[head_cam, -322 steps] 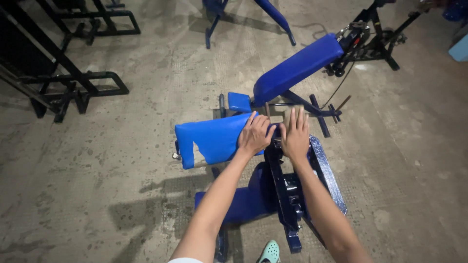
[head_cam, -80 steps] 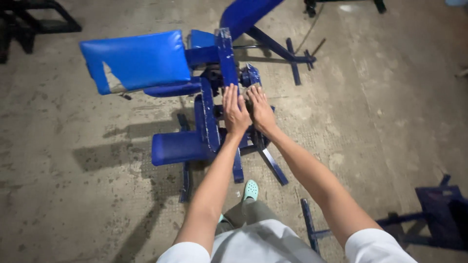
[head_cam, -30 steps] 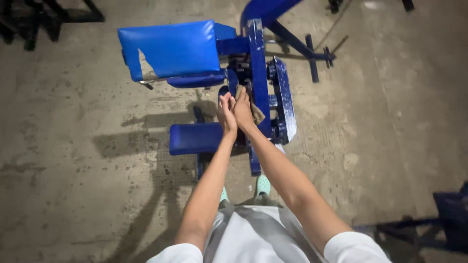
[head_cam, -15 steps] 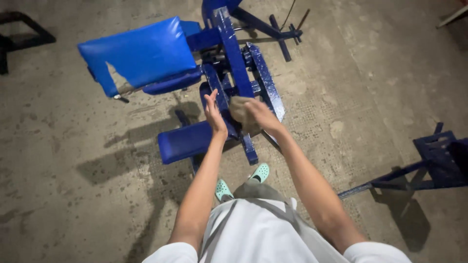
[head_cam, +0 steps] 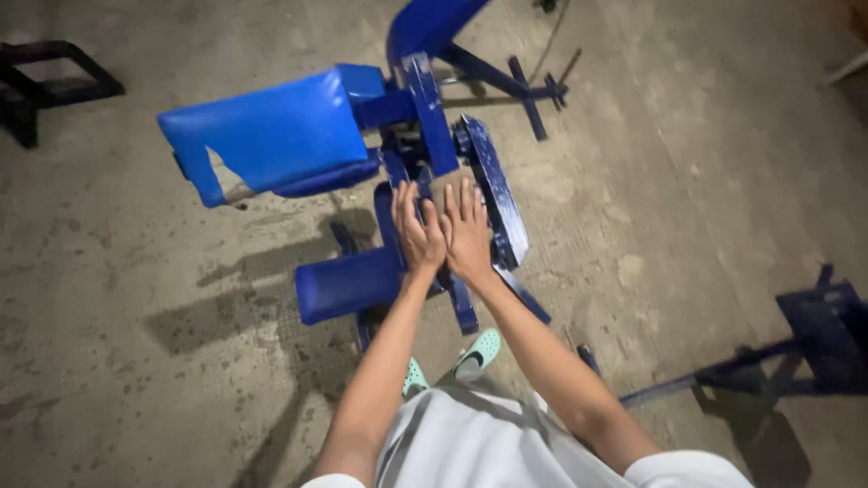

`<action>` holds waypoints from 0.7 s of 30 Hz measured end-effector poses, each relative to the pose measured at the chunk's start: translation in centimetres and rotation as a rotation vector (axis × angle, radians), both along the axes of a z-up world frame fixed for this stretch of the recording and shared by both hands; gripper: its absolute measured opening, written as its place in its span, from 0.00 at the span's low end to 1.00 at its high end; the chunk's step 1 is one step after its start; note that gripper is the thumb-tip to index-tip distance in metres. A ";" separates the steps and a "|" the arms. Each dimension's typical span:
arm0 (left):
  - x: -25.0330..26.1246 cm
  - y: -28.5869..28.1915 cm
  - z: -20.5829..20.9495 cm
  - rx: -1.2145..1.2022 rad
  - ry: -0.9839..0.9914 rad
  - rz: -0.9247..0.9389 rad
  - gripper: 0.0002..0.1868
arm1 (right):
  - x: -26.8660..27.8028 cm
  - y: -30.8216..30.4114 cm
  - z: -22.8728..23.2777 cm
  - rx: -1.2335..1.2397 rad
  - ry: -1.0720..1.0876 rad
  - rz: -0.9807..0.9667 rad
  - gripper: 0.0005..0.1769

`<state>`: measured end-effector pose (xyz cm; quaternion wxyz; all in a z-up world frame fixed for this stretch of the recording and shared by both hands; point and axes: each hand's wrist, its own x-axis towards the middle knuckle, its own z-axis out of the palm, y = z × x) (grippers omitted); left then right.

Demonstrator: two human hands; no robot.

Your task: Wiping down gym equipment with a towel.

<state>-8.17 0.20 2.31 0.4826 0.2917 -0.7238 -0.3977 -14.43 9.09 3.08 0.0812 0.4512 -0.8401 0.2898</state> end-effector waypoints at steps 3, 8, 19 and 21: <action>0.9 1.2 0.7 -0.025 -0.066 -0.032 0.30 | 0.0 -0.6 0.4 0.005 -0.009 -0.049 0.35; 0.7 1.3 1.0 0.002 -0.089 -0.009 0.31 | -5.7 -6.6 1.9 -0.092 -0.157 -0.128 0.34; 0.6 1.4 1.9 0.054 -0.094 0.026 0.35 | -16.7 -13.8 -1.1 -0.227 -0.590 0.007 0.32; 0.3 1.2 2.2 0.048 -0.087 0.008 0.36 | -12.6 -10.1 0.7 -0.295 -0.472 0.020 0.26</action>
